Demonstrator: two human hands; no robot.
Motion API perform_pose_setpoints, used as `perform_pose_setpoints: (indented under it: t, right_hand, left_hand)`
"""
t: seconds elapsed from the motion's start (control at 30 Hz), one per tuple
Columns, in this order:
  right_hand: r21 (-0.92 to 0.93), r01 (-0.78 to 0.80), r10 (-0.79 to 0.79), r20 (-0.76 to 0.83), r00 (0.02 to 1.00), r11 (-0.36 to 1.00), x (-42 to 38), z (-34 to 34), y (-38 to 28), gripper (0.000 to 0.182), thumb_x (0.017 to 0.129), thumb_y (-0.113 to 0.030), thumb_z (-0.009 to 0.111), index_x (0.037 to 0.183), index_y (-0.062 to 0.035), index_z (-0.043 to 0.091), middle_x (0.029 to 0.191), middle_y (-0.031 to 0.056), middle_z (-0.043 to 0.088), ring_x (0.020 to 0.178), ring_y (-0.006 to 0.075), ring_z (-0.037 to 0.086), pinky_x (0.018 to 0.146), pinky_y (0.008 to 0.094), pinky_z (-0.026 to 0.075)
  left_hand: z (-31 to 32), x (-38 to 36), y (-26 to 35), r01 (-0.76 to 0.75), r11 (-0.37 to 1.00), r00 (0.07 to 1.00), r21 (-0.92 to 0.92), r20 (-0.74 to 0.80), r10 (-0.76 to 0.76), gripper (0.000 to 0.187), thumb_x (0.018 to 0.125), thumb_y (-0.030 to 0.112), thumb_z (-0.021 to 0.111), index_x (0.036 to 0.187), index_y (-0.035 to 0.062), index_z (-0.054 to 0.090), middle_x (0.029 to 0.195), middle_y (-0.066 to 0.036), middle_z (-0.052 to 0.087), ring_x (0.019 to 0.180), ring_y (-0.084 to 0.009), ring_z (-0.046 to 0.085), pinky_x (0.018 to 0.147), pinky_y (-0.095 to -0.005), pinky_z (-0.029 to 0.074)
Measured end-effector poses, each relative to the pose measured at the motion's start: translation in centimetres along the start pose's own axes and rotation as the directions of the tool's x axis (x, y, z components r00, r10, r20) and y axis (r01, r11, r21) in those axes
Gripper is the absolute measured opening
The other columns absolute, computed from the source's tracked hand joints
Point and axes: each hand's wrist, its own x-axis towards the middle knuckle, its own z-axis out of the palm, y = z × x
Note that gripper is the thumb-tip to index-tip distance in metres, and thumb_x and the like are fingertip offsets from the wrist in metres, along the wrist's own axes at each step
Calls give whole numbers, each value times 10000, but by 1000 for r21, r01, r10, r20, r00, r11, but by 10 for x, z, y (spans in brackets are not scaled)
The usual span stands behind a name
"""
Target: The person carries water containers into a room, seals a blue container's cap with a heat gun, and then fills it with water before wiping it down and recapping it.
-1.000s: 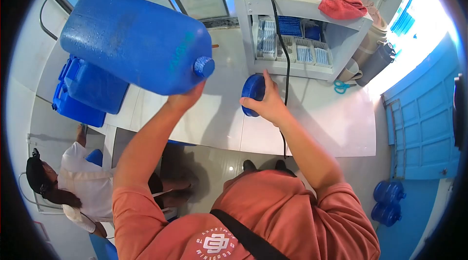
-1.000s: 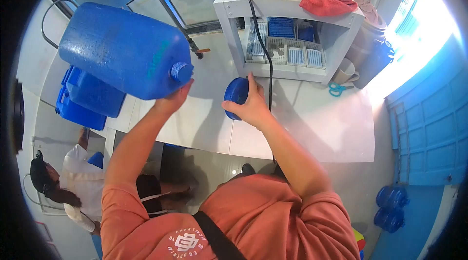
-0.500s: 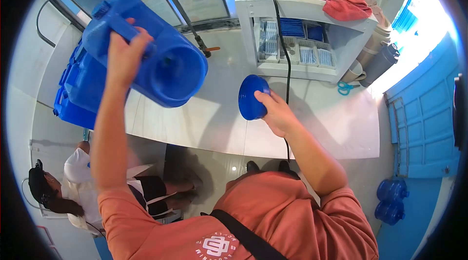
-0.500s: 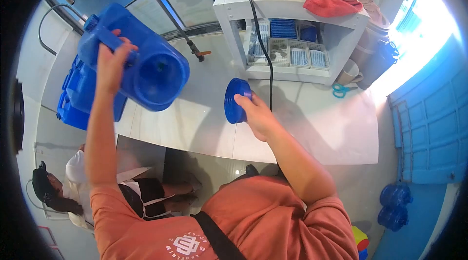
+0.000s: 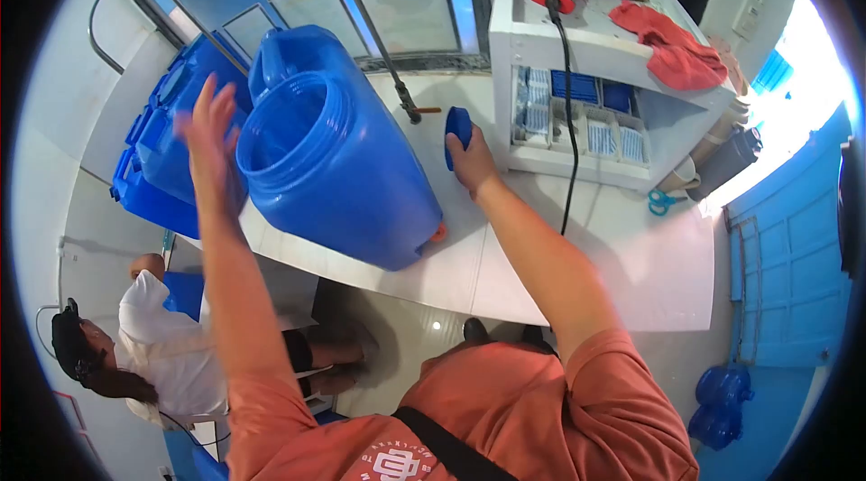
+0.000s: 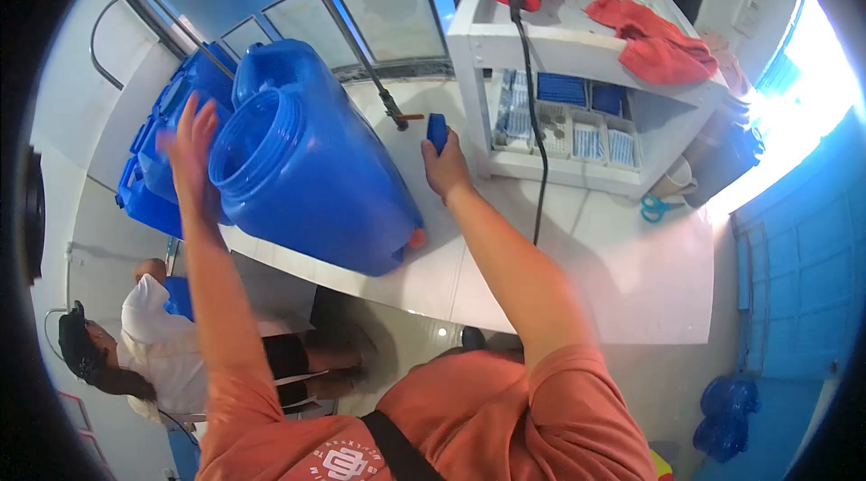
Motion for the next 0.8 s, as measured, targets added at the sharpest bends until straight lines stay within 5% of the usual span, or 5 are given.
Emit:
perform_pose_setpoints:
  t: [0.13,0.37,0.63,0.7,0.8]
  right_hand:
    - [72,-75,86,-159,984,995,46,25,25,515,974,-289,591,1362,14,438,1171,211,617,1052,310,621,900,394,484]
    - [417,94,-159,122,980,904,80,38,-59,488,990,-250,577,1395,-22,431,1191,203,618,1057,331,628,949,382,468]
    - [-503,290,-111,355,928,814,-66,-53,-50,559,977,-178,563,1477,-19,370,1459,225,470,1349,365,458,1120,414,357]
    - [-605,302,-74,372,925,736,-104,-67,-18,597,958,-171,570,1495,-28,352,1509,225,422,1395,387,408,1157,448,325]
    - [-863,463,-128,445,886,203,-142,-69,38,704,908,-264,650,1509,-49,352,1561,198,361,1445,378,337,1200,482,240]
  left_hand:
    - [49,-141,-13,-34,994,999,104,17,33,1387,619,672,837,1583,33,73,1559,-186,294,1430,-301,335,1172,-435,279]
    - [54,-117,-58,135,985,988,-108,84,-126,1118,722,556,848,1503,21,255,1419,-146,456,1289,-265,476,1071,-411,390]
    - [76,-148,-93,89,986,992,-142,-76,-100,907,877,532,723,1491,38,274,1372,-125,442,1246,-238,464,1043,-390,392]
    - [96,-203,-125,449,892,822,-51,-368,-435,629,956,466,649,1375,57,421,1125,-53,518,1006,-163,521,880,-338,451]
    - [150,-238,-102,899,318,401,-302,271,-875,407,1002,488,511,1109,101,573,844,33,497,719,-90,463,634,-247,390]
